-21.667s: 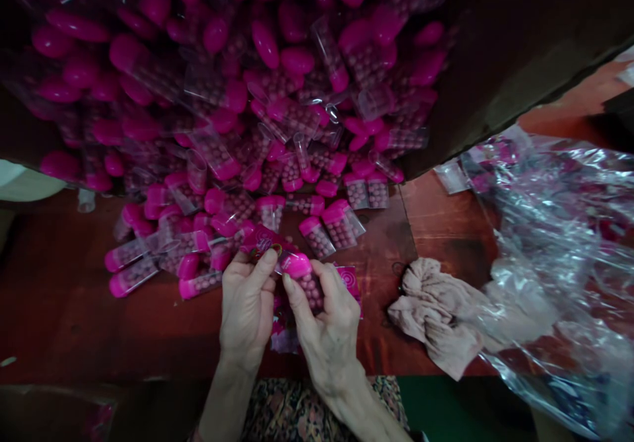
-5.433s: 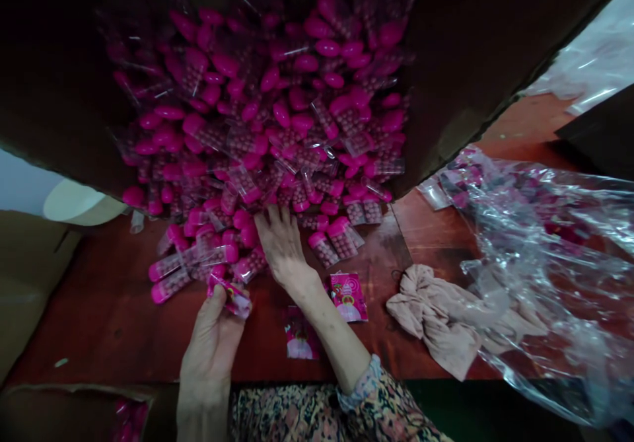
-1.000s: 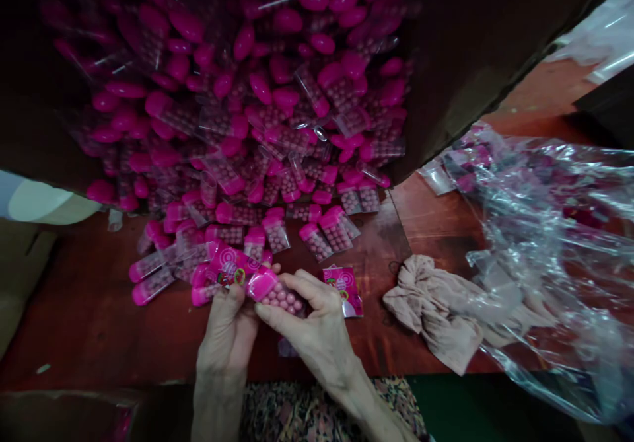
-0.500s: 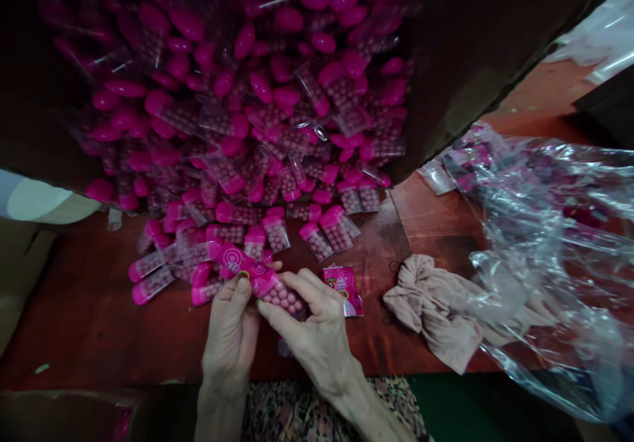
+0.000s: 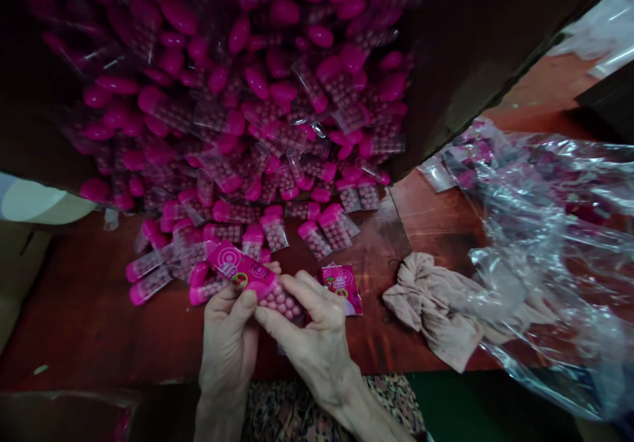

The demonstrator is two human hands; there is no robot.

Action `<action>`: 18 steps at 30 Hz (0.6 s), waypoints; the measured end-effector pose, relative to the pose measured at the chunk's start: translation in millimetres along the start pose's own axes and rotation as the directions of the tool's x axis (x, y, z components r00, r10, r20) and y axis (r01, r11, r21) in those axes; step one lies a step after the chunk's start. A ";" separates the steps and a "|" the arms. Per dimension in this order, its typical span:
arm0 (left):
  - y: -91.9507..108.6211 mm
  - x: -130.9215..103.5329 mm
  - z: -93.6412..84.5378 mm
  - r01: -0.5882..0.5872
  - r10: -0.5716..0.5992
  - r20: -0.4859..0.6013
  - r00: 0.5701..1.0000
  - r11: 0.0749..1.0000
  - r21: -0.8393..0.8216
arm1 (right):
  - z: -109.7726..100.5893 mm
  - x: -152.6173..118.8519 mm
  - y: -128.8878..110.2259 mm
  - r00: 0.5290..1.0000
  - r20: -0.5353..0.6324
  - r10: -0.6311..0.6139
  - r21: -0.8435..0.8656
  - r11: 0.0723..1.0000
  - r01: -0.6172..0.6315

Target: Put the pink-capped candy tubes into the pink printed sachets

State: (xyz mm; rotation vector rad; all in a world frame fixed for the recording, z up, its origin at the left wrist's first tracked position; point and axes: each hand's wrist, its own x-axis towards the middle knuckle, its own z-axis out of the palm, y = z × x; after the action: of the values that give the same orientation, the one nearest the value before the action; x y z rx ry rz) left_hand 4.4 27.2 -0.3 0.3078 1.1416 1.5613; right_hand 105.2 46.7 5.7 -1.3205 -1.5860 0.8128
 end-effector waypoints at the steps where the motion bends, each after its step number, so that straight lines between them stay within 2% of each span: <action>1: -0.3 -0.3 0.3 0.014 -0.014 0.017 1.000 1.000 -0.006 | -0.1 -1.3 0.0 1.000 -0.015 -0.022 -0.021 1.000 0.022; 5: 0.5 -0.2 -0.1 0.082 -0.082 0.083 0.993 0.997 0.003 | 0.8 -6.0 0.0 0.984 -0.089 -0.156 -0.093 0.985 0.147; 8: 1.6 1.8 -0.9 0.097 -0.095 0.073 0.993 0.995 -0.023 | 0.4 -4.7 0.9 0.983 -0.054 -0.176 -0.062 0.983 0.172; 10: 2.2 4.1 -1.4 0.083 -0.082 0.017 0.996 0.995 -0.054 | -0.9 -2.0 2.3 0.992 0.039 -0.118 -0.007 0.993 0.118; 12: 3.0 6.5 -1.8 0.067 -0.070 -0.036 0.997 0.995 -0.068 | -2.3 0.4 3.8 0.988 0.157 -0.013 0.033 0.999 0.007; 15: 4.2 9.2 -1.5 0.027 -0.030 -0.053 0.998 0.998 -0.054 | -2.7 0.7 4.8 0.938 0.318 0.137 0.039 0.987 -0.157; 18: 4.8 9.7 -0.3 -0.014 0.013 -0.034 0.999 1.000 -0.028 | -2.1 -2.3 3.6 0.898 0.403 0.175 0.049 0.976 -0.212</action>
State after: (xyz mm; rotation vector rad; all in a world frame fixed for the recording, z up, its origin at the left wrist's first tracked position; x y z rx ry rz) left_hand -2.1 35.8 -0.2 0.2723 1.1450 1.5984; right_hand 108.5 45.1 2.8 -1.3185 -1.7162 1.3318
